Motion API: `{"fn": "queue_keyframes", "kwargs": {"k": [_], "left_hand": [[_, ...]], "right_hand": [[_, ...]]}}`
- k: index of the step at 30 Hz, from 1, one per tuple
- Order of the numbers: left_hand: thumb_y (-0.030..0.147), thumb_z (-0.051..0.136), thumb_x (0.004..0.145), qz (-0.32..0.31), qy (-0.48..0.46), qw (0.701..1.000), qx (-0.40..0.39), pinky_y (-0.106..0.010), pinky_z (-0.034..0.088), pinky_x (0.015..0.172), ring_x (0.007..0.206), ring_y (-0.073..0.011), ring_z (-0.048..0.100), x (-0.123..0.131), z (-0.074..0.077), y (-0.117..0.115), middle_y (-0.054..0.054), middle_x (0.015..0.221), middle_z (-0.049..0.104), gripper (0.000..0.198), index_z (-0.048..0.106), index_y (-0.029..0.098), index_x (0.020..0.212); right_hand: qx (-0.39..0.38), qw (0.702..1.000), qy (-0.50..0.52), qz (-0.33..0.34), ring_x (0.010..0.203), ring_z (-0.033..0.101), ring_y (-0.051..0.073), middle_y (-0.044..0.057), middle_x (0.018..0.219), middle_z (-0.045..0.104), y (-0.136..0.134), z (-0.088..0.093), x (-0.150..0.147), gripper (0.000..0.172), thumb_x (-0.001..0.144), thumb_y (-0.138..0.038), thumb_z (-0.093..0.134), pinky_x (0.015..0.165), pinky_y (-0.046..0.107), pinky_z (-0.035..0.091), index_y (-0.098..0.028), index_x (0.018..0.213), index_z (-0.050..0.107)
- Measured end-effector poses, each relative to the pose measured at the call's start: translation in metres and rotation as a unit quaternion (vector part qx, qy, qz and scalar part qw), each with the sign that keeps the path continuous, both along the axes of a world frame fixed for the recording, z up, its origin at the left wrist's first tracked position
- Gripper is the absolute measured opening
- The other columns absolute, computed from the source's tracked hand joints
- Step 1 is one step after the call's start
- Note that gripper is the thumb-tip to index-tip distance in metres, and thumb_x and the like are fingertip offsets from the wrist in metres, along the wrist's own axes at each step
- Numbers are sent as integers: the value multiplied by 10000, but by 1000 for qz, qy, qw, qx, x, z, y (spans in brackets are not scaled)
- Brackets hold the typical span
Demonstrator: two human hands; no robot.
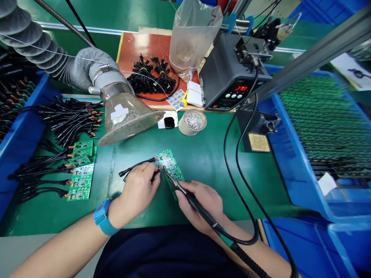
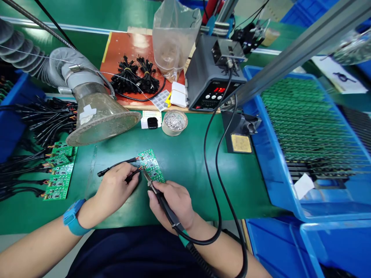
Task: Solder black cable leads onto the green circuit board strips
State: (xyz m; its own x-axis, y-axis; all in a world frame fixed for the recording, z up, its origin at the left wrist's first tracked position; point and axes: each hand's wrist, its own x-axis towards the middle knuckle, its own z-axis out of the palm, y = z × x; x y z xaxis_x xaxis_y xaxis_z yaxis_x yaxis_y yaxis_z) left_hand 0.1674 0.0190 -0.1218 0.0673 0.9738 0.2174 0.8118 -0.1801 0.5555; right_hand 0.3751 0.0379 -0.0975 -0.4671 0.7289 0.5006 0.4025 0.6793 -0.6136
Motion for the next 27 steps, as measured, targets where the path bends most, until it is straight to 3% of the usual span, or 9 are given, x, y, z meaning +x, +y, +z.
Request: {"fn": "queue_keyframes", "kwargs": {"k": [20, 27], "left_hand": [[89, 599, 895, 6, 18, 1000, 5, -341, 502, 643, 696, -219, 607, 3, 0, -2, -43, 774, 615, 111, 567, 184, 848], [90, 583, 900, 6, 16, 1000, 6, -345, 516, 657, 706, -219, 613, 3, -1, -2, -43, 782, 619, 105, 570, 189, 869]], "right_hand": [[32, 998, -35, -42, 750, 765, 196, 59, 885, 782, -4, 1, 3, 141, 967, -193, 659, 742, 297, 662, -173, 1107, 655], [-2, 998, -33, -47, 699, 754, 182, 49, 859, 776, -1, 3, 1, 110, 966, -208, 660, 680, 275, 651, -177, 1071, 670]]}}
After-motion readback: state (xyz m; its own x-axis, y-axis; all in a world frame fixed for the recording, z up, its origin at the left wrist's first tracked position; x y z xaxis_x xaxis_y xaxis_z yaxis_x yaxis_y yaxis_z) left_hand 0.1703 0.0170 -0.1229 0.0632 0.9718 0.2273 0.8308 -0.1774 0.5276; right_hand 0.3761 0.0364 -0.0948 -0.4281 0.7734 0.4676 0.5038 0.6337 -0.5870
